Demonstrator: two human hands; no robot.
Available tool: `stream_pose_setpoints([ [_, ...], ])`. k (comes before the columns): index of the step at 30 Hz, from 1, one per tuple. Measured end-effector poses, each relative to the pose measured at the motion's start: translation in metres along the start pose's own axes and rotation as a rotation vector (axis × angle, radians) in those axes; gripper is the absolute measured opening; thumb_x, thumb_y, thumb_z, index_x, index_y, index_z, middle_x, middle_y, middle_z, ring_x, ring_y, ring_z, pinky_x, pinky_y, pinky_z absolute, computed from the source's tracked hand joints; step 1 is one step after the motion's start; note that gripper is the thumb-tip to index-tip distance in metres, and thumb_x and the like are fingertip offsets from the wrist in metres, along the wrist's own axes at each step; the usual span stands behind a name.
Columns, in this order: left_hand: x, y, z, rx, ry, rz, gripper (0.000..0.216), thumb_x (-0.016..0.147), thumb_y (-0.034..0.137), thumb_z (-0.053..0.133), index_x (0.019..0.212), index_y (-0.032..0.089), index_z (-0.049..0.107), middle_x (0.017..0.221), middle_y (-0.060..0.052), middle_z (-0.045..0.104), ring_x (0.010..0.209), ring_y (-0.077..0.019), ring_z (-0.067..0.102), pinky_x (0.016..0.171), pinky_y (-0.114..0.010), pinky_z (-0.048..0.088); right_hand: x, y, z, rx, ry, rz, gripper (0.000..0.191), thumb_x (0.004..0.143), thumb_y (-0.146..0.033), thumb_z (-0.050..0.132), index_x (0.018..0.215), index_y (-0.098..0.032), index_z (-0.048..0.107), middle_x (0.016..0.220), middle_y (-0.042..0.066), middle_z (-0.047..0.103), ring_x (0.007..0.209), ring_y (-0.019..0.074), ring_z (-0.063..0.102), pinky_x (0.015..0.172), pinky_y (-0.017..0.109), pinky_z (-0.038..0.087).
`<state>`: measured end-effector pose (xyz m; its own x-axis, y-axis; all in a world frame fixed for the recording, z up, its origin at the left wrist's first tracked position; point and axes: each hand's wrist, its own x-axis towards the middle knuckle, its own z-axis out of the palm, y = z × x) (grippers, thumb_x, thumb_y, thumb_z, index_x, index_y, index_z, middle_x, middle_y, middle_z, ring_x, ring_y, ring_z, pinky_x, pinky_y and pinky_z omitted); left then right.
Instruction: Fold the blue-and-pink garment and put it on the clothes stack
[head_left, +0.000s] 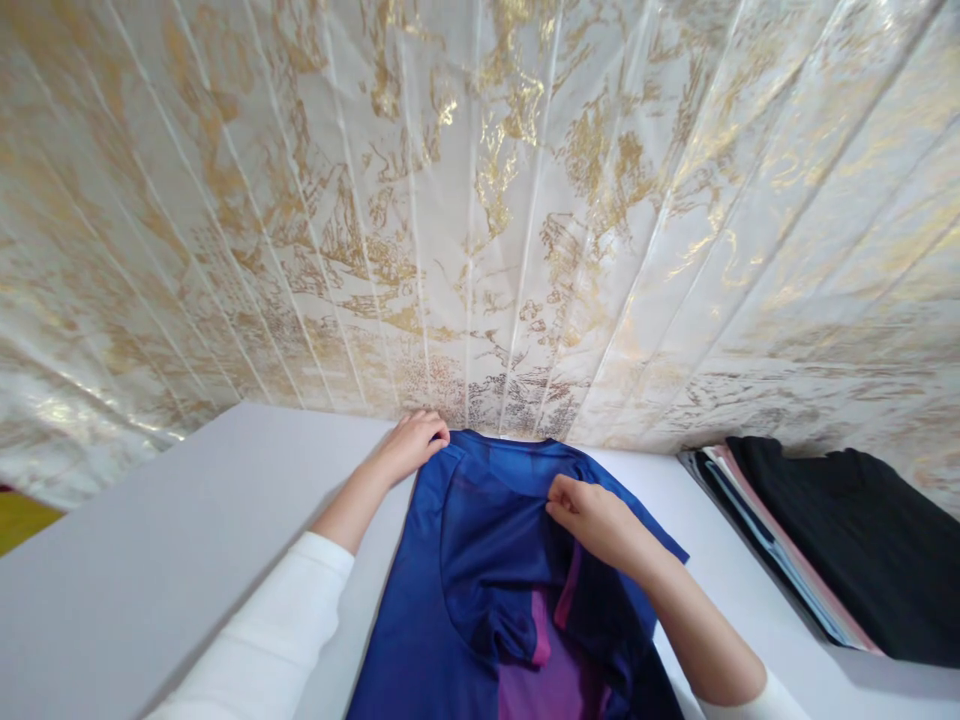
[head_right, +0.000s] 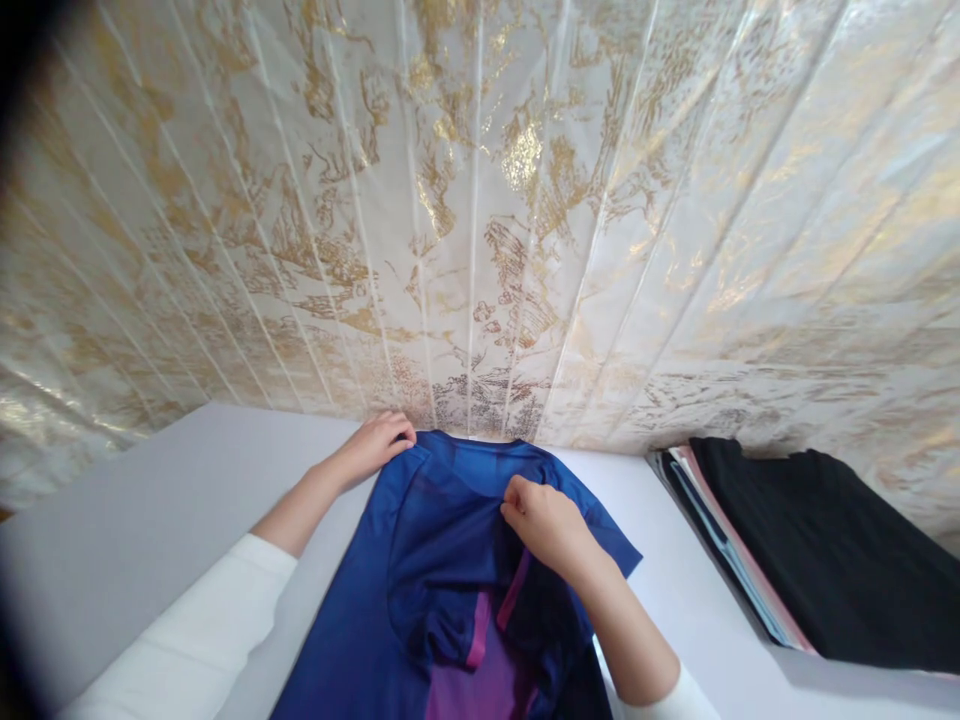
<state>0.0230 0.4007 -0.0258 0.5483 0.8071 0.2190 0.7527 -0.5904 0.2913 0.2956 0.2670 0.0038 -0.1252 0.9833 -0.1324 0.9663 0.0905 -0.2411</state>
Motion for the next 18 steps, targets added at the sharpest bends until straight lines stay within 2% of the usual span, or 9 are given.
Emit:
stream_pose_setpoints([
  [4, 0.0, 0.002, -0.003, 0.045, 0.011, -0.054, 0.013, 0.094, 0.027, 0.054, 0.093, 0.017, 0.063, 0.098, -0.004, 0.064, 0.097, -0.0199, 0.058, 0.091, -0.04, 0.042, 0.002, 0.002, 0.0, 0.057, 0.071, 0.048, 0.01, 0.091, -0.022, 0.048, 0.095, -0.023, 0.057, 0.083, 0.0, 0.069, 0.076, 0.0155, 0.064, 0.061, 0.022, 0.033],
  [9, -0.001, 0.003, -0.001, 0.104, 0.02, -0.074, 0.018, 0.093, 0.032, 0.057, 0.1, 0.016, 0.063, 0.106, -0.005, 0.063, 0.098, -0.0203, 0.06, 0.089, -0.043, 0.047, 0.005, 0.0, 0.007, -0.152, 0.103, 0.178, 0.012, 0.091, -0.024, 0.049, 0.096, -0.023, 0.06, 0.087, 0.005, 0.072, 0.081, 0.0222, 0.067, 0.06, 0.026, 0.032],
  [15, 0.0, 0.005, 0.005, 0.139, 0.057, -0.068, 0.015, 0.093, 0.029, 0.056, 0.095, 0.016, 0.062, 0.101, -0.004, 0.063, 0.097, -0.0202, 0.059, 0.089, -0.042, 0.045, 0.01, 0.001, 0.017, -0.139, 0.118, 0.168, 0.014, 0.092, -0.03, 0.051, 0.103, -0.025, 0.058, 0.092, 0.004, 0.072, 0.082, 0.0218, 0.068, 0.06, 0.026, 0.033],
  [18, 0.0, 0.005, 0.007, 0.138, 0.094, -0.049, 0.01, 0.093, 0.021, 0.053, 0.088, 0.019, 0.062, 0.094, -0.003, 0.063, 0.095, -0.0203, 0.056, 0.089, -0.037, 0.04, 0.009, 0.002, 0.015, -0.088, 0.104, 0.138, 0.019, 0.091, -0.031, 0.053, 0.108, -0.024, 0.057, 0.091, 0.003, 0.072, 0.083, 0.0206, 0.067, 0.061, 0.025, 0.034],
])
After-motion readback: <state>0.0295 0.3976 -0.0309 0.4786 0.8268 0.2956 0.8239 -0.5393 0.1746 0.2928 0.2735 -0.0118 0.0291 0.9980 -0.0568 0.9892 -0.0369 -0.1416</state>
